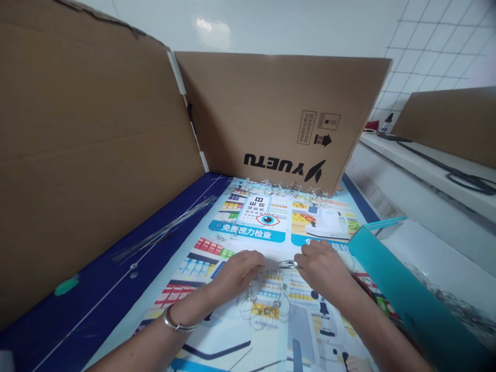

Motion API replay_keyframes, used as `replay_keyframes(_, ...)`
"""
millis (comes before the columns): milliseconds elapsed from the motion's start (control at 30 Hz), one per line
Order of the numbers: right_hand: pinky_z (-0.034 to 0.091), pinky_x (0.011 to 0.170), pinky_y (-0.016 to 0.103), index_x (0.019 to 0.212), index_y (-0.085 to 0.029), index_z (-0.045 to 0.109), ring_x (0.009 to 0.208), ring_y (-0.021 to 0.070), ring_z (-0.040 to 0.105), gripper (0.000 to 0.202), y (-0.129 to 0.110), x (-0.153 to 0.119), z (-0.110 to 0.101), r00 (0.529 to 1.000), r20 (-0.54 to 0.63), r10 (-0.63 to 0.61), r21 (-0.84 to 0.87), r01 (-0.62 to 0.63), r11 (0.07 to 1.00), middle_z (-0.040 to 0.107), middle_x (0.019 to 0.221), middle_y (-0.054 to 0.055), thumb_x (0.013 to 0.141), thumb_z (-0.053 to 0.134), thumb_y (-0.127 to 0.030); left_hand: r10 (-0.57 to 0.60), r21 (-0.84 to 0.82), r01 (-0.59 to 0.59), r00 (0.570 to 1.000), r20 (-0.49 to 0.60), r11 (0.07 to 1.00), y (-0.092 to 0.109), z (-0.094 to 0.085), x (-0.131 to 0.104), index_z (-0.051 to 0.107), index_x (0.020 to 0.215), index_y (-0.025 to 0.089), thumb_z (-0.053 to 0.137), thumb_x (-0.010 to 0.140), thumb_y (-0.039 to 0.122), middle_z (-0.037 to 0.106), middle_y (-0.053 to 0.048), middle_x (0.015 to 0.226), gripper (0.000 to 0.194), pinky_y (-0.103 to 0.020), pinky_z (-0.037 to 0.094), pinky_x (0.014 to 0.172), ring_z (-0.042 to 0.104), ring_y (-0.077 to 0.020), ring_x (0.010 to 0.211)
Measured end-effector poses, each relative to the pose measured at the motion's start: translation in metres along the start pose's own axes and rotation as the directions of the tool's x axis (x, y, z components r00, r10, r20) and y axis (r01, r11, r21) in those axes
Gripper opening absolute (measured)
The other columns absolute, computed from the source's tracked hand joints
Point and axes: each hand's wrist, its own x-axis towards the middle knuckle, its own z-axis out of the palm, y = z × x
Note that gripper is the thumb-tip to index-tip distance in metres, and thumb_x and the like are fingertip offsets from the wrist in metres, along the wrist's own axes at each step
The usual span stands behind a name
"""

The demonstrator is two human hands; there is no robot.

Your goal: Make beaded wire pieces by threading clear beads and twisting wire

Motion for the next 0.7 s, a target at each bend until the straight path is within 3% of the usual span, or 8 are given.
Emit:
replay_keyframes(300,0.022,0.072,0.034,0.074,-0.02,0.057,0.079,0.018,0.041,0.008,-0.01,0.002,0.013,0.995,-0.059,-0.085,0.036,0.087,0.996,0.054,0.074,0.002,0.08,0.052,-0.02,0.094,-0.025,-0.095,0.995,-0.032,0.995,0.001,0.0,0.001,0.055,0.095,0.017,0.04,0.087,0.014,0.061,-0.006,0.085,0.018,-0.028,0.042,0.073,0.054,-0.0161,0.082)
replay_keyframes(700,0.021,0.068,0.032,0.073,-0.02,0.058,0.077,0.0176,0.041,0.008,-0.015,0.001,0.024,0.996,-0.072,-0.048,0.056,0.052,0.997,0.054,0.073,0.002,0.078,0.052,-0.017,0.063,-0.08,-0.063,0.998,-0.012,0.995,0.002,0.001,0.001,0.053,0.085,0.016,0.039,0.085,0.011,0.057,-0.005,0.077,0.015,-0.025,0.041,0.066,0.053,-0.0137,0.074)
